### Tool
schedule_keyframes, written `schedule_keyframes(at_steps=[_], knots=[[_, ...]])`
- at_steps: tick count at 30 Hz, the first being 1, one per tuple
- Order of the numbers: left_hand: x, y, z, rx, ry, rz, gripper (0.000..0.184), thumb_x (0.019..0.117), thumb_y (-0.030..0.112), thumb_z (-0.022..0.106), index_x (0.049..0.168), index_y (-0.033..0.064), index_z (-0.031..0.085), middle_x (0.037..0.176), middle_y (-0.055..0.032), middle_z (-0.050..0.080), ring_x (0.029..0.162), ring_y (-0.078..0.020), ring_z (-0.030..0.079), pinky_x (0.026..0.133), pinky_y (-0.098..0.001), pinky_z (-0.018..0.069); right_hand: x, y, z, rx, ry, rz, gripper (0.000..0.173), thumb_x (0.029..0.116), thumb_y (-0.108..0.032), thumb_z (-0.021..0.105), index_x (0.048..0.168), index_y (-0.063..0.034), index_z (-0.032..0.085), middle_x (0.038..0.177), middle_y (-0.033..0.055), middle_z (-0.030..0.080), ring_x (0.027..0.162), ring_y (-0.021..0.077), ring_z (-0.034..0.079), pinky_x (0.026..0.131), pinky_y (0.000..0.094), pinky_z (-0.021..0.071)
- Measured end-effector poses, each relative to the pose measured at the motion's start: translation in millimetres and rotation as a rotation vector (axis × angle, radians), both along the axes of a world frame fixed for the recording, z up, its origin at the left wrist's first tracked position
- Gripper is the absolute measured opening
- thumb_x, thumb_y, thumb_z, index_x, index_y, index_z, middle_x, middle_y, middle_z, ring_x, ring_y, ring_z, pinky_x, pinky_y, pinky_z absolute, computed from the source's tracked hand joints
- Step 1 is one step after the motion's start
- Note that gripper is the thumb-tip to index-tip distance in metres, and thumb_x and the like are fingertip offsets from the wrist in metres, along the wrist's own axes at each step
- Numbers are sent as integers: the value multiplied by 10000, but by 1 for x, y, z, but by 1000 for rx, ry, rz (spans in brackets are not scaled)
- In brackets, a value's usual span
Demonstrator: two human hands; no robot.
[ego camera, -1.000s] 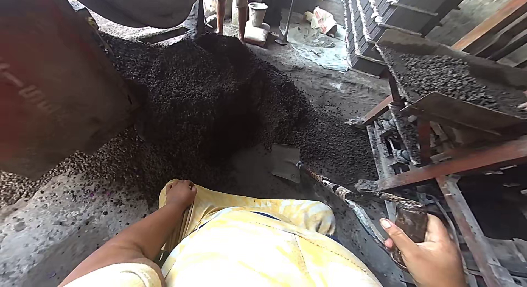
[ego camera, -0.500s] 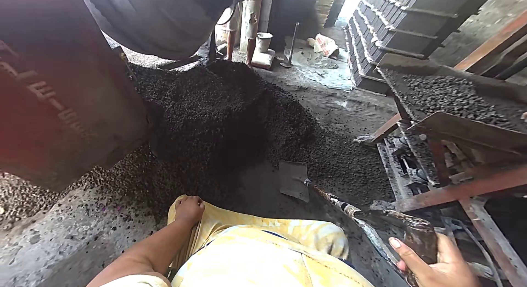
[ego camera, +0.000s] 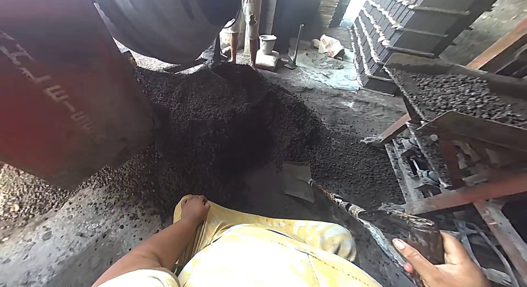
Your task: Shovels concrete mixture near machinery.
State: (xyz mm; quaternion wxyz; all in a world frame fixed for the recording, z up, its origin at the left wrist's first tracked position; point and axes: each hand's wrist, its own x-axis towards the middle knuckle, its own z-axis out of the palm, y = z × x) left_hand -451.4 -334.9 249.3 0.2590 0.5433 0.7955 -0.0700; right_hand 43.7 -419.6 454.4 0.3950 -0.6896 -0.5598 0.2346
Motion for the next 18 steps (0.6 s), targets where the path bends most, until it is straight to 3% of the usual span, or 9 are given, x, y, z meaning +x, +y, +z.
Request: schedule_keyframes(at_steps=[18], knots=[[1, 4, 0, -17, 21, 3, 412, 1051, 387, 424, 1330, 204, 666, 1443, -24, 613, 1460, -214, 436, 1235, -508, 236, 4, 3, -2, 15, 12, 70, 584, 871, -123, 725, 1337, 88, 443, 1038, 97, 597, 637, 23, 613, 572, 218, 570]])
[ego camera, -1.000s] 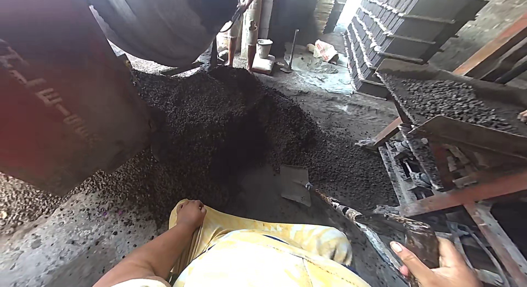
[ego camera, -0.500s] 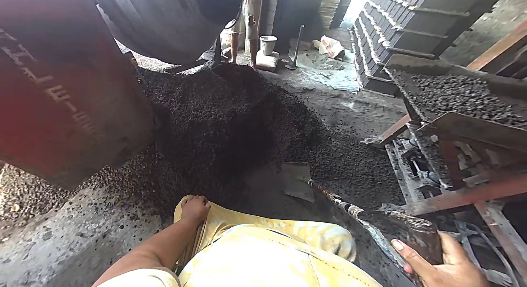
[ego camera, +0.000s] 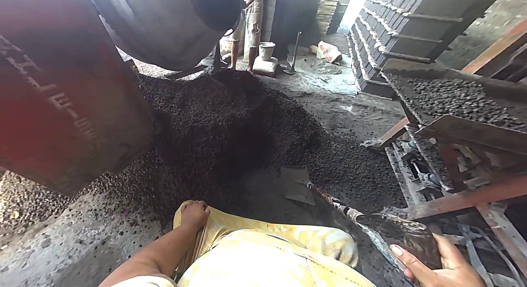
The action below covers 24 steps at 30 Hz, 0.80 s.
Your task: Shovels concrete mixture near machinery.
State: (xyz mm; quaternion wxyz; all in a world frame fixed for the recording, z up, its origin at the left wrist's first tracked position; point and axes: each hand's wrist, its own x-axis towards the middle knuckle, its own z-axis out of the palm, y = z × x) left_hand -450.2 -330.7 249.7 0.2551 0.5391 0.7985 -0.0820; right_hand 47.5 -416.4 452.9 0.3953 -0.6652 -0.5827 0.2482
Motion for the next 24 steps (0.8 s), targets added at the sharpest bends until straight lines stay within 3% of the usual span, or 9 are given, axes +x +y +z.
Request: schedule_keyframes(at_steps=[7, 24], knots=[[-1, -3, -1, 12, -4, -7, 413, 1049, 401, 442, 1326, 196, 670, 1444, -49, 612, 1447, -243, 454, 1230, -543, 244, 2, -6, -5, 14, -17, 13, 626, 860, -171, 739, 1349, 101, 458, 1080, 148, 618, 702, 57, 636, 630, 261, 586], [2, -3, -2, 14, 7, -7, 403, 1049, 380, 441, 1319, 194, 674, 1441, -38, 613, 1456, -231, 439, 1224, -531, 249, 4, -3, -6, 44, -33, 67, 600, 837, -176, 754, 1298, 108, 496, 1093, 162, 606, 757, 47, 632, 665, 227, 573]])
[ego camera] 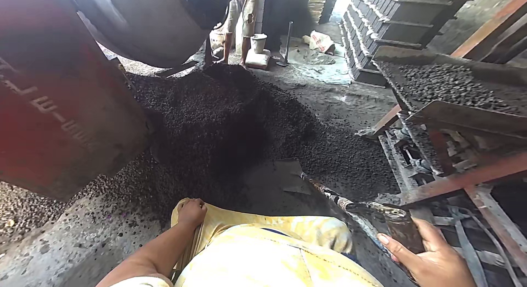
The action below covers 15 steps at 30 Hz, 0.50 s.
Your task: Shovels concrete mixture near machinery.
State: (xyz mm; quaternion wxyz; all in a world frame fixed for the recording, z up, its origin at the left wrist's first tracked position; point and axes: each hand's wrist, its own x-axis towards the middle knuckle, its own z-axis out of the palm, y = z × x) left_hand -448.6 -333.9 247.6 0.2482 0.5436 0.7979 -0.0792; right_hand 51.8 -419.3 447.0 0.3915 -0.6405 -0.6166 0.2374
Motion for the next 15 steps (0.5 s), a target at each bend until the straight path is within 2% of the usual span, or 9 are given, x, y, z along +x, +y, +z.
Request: schedule_keyframes(at_steps=[8, 12, 15], knots=[[0, -1, 1, -5, -3, 5, 399, 1050, 379, 437, 1316, 196, 672, 1441, -36, 610, 1451, -226, 441, 1225, -523, 244, 1, 2, -1, 14, -11, 10, 609, 833, -206, 760, 1298, 95, 506, 1058, 135, 623, 730, 28, 628, 649, 214, 571], [-1, -1, 1, 9, -22, 0, 400, 1052, 368, 445, 1323, 182, 672, 1434, -62, 615, 1446, -245, 450, 1224, -540, 246, -1, 0, -1, 11, -27, 22, 603, 834, -192, 756, 1293, 108, 507, 1052, 163, 626, 733, 65, 631, 661, 253, 577], [0, -1, 2, 3, -27, 2, 402, 1053, 365, 445, 1328, 175, 667, 1443, -63, 610, 1453, -243, 444, 1228, -540, 239, -1, 0, -1, 14, -37, 31, 605, 837, -208, 753, 1294, 103, 507, 1046, 152, 631, 735, 54, 633, 661, 240, 576]])
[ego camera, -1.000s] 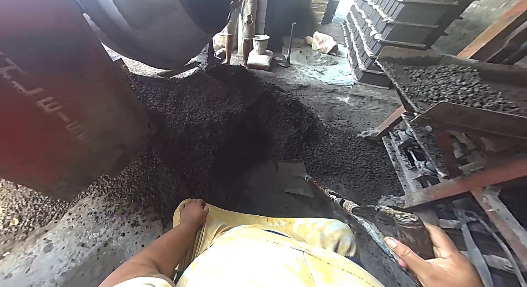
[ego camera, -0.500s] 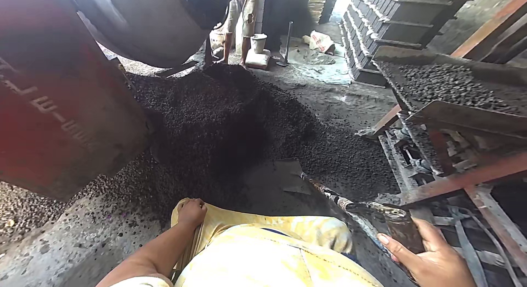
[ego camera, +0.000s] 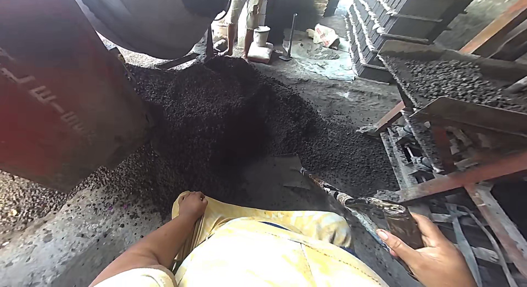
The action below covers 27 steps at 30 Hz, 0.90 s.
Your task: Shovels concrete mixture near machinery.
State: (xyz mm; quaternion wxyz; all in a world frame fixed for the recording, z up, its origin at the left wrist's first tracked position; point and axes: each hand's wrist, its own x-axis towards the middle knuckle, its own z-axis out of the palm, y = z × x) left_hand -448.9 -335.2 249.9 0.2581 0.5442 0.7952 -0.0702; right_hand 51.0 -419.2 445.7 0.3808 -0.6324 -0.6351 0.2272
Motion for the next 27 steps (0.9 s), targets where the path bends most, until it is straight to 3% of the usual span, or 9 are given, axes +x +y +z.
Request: schedule_keyframes(at_steps=[17, 23, 27], knots=[[-2, -3, 0, 12, -2, -2, 401, 1052, 361, 427, 1323, 194, 671, 1450, -44, 606, 1463, -235, 430, 1230, -537, 229, -2, -2, -2, 16, 14, 22, 588, 824, -222, 745, 1274, 82, 518, 1017, 101, 634, 716, -4, 614, 637, 180, 555], [-6, -2, -9, 33, 19, 2, 393, 1045, 376, 441, 1304, 207, 684, 1421, -33, 625, 1448, -235, 446, 1219, -540, 257, -1, -3, -4, 29, -1, 5, 627, 807, -286, 756, 1275, 66, 530, 1021, 78, 638, 732, -37, 608, 642, 151, 546], [-6, -3, -5, 37, -6, 7, 398, 1046, 372, 449, 1314, 188, 679, 1427, -64, 620, 1438, -251, 461, 1215, -563, 262, -1, -5, -3, 6, -26, -16, 665, 807, -290, 751, 1298, 89, 511, 1043, 119, 628, 740, -4, 608, 646, 184, 551]])
